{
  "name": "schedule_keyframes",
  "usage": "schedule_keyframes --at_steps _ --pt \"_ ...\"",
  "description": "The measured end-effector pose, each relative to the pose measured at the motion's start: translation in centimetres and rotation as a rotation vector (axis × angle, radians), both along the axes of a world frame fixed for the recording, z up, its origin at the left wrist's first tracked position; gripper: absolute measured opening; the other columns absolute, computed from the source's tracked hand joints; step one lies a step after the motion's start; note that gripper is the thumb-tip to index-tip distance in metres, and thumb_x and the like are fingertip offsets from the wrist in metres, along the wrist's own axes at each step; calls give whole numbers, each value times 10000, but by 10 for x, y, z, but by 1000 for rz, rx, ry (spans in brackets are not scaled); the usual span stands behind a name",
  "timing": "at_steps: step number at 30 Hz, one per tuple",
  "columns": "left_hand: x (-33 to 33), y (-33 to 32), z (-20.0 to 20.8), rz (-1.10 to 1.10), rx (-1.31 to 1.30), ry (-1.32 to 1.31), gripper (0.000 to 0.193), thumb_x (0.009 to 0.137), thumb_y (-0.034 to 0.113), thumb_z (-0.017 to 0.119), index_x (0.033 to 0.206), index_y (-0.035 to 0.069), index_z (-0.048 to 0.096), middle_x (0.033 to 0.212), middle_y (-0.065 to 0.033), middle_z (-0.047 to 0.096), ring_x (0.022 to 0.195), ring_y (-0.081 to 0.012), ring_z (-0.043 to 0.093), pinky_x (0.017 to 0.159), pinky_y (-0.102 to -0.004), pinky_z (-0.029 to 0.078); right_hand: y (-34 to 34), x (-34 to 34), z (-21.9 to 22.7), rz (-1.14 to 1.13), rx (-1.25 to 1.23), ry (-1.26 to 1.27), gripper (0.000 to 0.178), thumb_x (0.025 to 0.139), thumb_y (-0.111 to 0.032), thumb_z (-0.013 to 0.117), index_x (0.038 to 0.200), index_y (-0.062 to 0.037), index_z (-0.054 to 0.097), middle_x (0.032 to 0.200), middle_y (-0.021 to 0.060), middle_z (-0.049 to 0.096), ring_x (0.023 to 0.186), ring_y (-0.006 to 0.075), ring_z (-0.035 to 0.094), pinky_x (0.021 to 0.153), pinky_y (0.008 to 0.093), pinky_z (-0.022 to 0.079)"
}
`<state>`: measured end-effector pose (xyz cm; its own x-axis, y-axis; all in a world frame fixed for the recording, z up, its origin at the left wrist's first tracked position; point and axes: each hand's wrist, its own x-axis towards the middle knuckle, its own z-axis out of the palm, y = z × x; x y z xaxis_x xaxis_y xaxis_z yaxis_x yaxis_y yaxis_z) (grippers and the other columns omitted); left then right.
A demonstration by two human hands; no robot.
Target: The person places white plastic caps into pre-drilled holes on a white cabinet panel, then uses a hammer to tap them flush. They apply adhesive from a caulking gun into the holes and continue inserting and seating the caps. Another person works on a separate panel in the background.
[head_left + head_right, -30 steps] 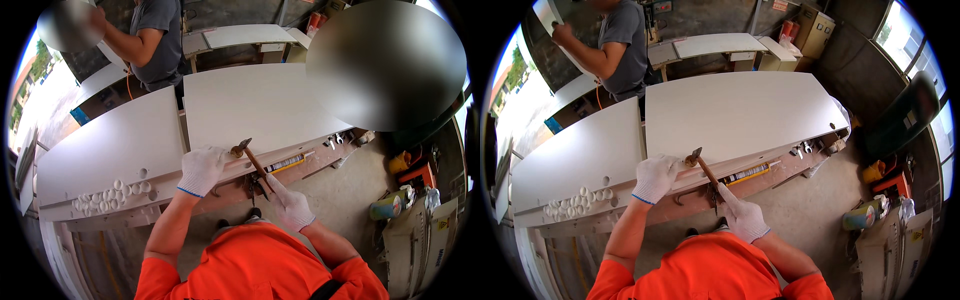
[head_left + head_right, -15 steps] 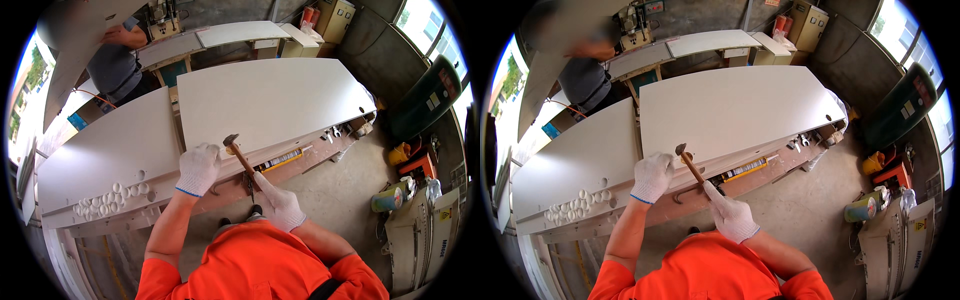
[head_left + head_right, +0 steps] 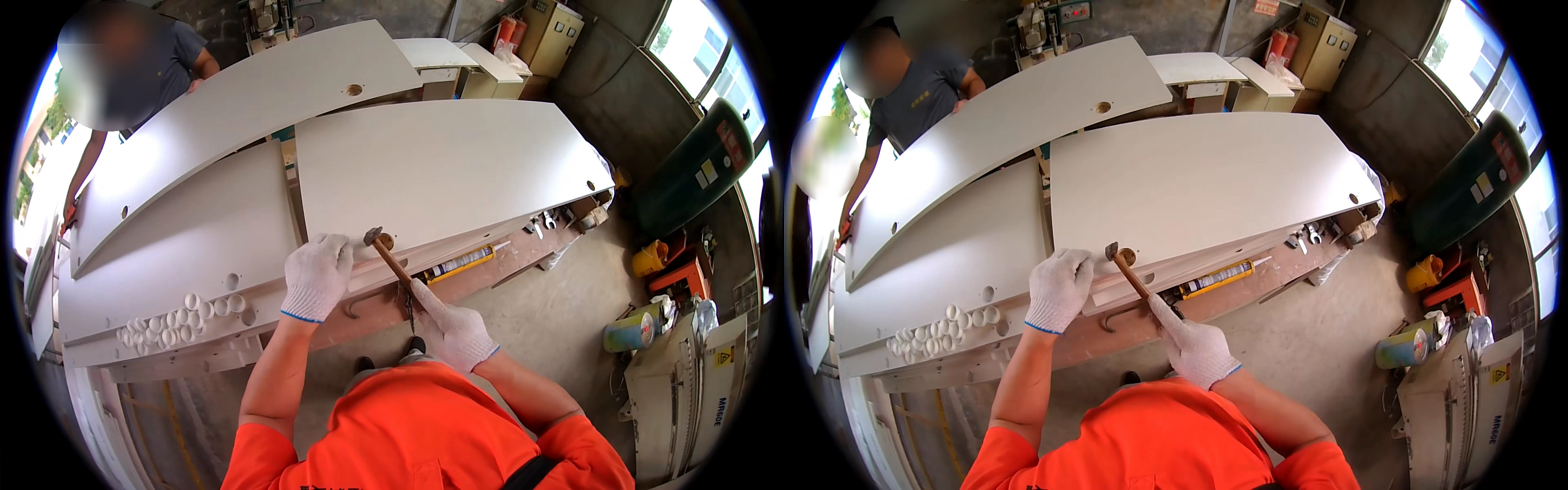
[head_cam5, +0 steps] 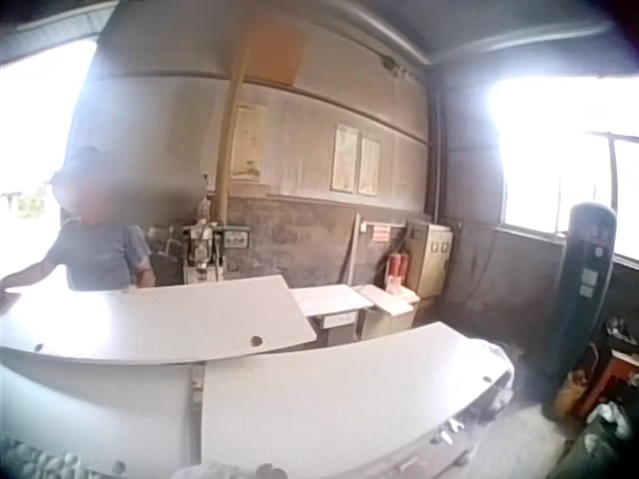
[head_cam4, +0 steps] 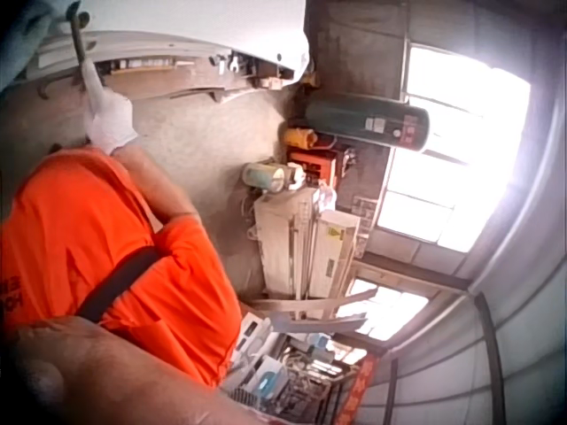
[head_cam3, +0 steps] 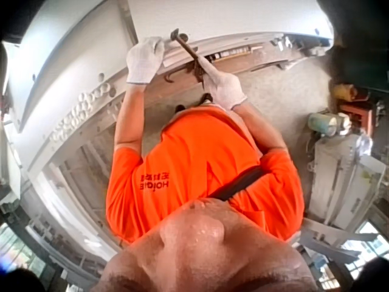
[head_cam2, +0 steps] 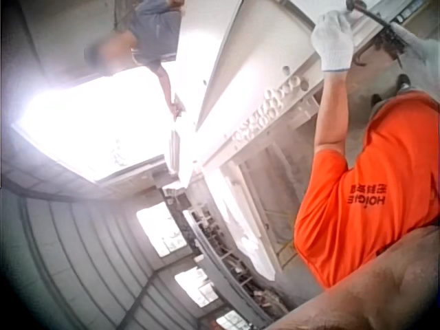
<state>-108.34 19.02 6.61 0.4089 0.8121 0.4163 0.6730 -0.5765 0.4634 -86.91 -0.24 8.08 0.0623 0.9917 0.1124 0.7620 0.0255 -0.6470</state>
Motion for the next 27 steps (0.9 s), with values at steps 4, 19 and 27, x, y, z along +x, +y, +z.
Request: schedule_keyframes --at_steps 4,19,27 --pt "0 -3 0 -6 -21 -58 163 977 174 691 1059 71 787 1000 -154 781 893 -382 761 788 -482 610 -1 3 0 16 59 6 580 1038 -92 655 1606 -61 542 1075 239 773 946 408 787 815 411 634" --pt "217 -37 45 -322 -93 -209 207 1010 95 688 1162 33 814 1020 -187 792 905 -340 769 830 -415 606 -58 153 -40 -456 210 479 483 1024 -96 680 1495 -29 591 882 37 652 753 145 646 726 313 549" --pt "533 -27 9 -465 -155 -149 216 970 274 735 1035 93 833 1036 -194 780 965 -391 767 861 -464 611 -126 356 -29 -798 315 441 495 1043 -68 642 1535 -56 585 909 73 652 776 135 628 750 307 549"
